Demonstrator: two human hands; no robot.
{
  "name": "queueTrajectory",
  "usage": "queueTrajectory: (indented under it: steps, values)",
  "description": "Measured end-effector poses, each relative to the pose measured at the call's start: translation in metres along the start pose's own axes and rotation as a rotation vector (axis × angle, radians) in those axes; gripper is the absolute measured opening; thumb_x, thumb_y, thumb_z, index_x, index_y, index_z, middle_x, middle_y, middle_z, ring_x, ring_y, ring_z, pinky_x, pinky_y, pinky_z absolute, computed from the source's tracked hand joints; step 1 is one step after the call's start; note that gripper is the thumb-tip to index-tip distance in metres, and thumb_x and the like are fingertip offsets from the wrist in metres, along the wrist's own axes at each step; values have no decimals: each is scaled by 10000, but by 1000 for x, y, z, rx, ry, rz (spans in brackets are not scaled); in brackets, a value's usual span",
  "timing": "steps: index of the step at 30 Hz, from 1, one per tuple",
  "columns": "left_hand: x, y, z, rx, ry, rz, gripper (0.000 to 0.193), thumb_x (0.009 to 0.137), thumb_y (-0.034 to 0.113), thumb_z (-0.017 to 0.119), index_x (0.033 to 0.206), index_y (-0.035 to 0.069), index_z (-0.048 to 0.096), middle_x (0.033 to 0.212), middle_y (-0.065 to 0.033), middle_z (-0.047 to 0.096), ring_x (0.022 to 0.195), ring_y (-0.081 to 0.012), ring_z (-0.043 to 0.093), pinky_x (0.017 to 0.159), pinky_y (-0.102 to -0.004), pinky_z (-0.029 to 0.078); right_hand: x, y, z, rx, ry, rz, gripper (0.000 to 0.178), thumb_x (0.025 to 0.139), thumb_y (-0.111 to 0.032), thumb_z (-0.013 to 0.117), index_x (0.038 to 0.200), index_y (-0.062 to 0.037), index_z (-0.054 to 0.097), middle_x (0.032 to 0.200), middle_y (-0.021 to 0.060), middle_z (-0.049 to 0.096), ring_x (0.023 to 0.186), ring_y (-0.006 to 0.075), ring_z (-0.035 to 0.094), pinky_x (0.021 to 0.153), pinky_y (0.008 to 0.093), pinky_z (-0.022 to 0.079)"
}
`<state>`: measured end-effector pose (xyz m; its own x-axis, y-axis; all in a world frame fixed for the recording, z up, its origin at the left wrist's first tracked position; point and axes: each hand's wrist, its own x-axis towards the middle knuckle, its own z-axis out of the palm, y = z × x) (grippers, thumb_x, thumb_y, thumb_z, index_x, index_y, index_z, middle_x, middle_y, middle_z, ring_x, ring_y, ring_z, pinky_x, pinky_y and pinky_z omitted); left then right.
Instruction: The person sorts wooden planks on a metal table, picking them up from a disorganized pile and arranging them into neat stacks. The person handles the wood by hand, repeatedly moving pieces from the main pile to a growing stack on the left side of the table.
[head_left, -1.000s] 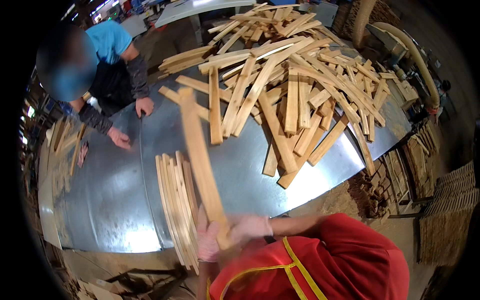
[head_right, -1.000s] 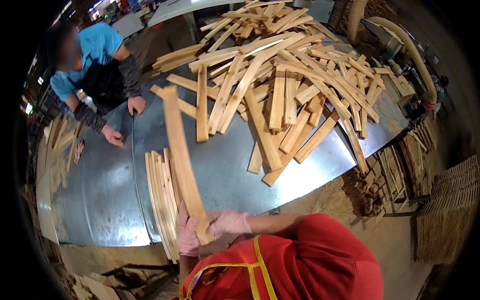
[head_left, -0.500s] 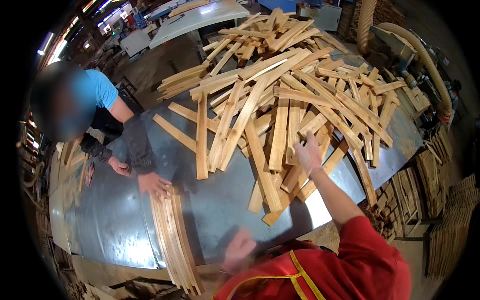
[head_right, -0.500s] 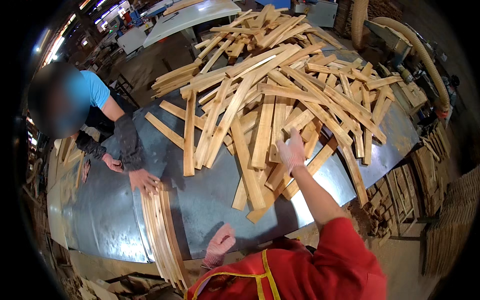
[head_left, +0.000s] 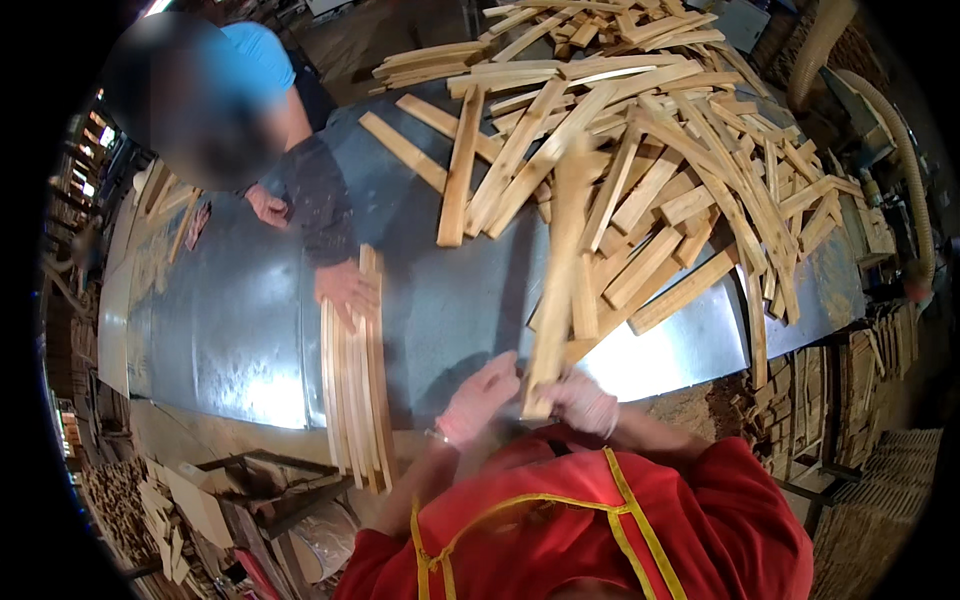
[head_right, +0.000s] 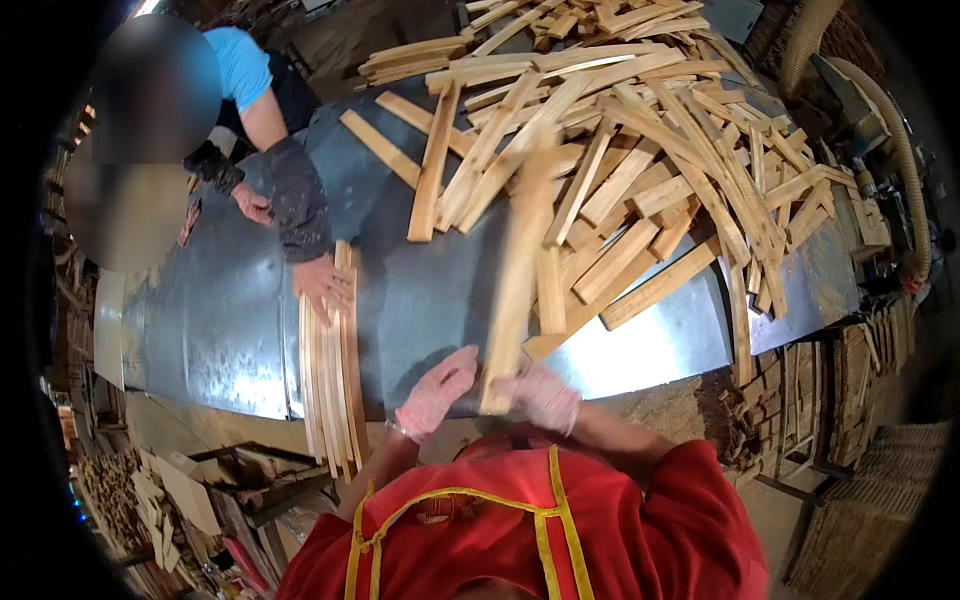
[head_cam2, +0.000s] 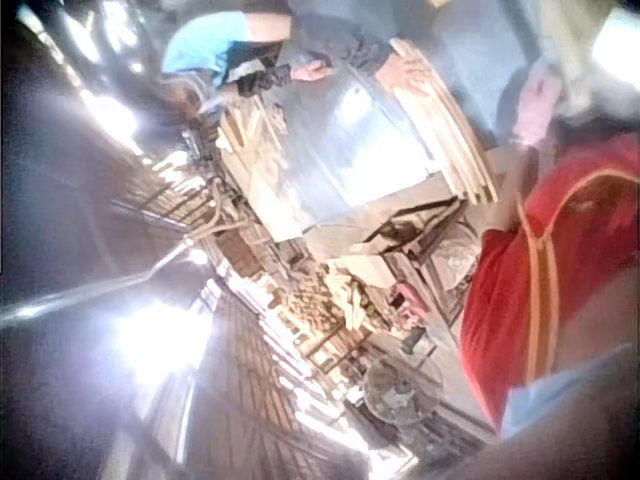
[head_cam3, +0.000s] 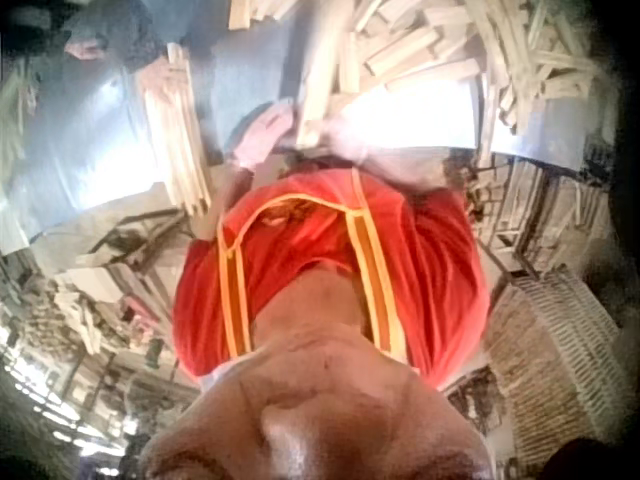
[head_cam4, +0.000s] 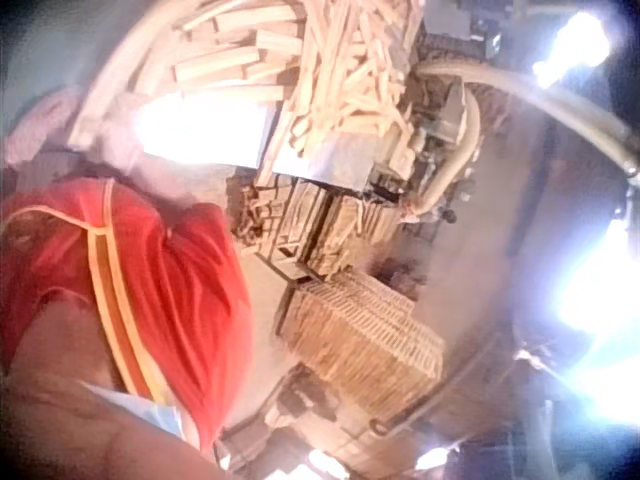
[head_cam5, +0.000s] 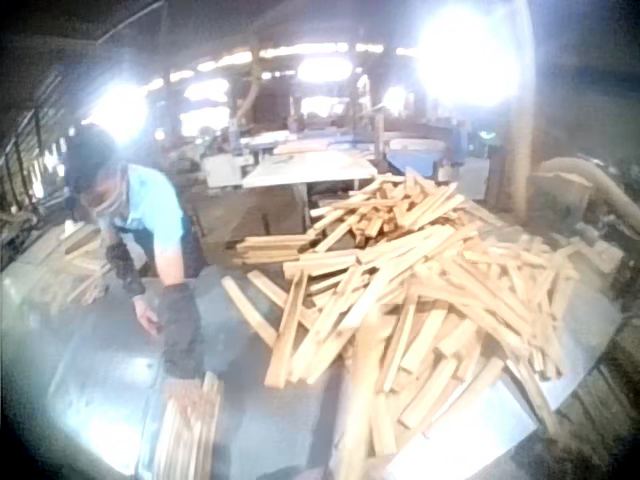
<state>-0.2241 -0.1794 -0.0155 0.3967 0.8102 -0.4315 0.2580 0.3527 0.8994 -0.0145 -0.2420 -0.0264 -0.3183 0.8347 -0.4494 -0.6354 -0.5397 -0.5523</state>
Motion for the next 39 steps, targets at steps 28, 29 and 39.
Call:
queueTrajectory:
  steps: [28, 29, 39]
  values:
    - [52, -90, -36, 376, 534, 200, 673, 943, 266, 707, 1530, 38, 469, 1402, -201, 621, 1232, -360, 639, 1029, -431, 532, -42, -194, -131, -1373, 984, -547, 913, 875, -579, 732, 1539, 2, 498, 1551, 245, 545, 1427, 395, 522, 1217, 418, 398]
    - [73, -98, -22, 598, 581, 235, 683, 909, 247, 740, 1496, 22, 474, 1361, -183, 628, 1193, -334, 648, 1005, -425, 537, -48, -239, -154, -1461, 1135, -634, 880, 874, -548, 734, 1524, -1, 504, 1518, 239, 572, 1404, 403, 538, 1190, 439, 431]
    - [100, -24, 41, 1096, 421, 62, 1001, 765, 277, 819, 1619, 81, 335, 1317, -204, 637, 1166, -402, 655, 991, -464, 555, -44, -320, -240, -1451, 1336, -60, 981, 792, -244, 795, 1628, -52, 318, 1454, 285, 582, 1338, 411, 602, 1118, 454, 492]
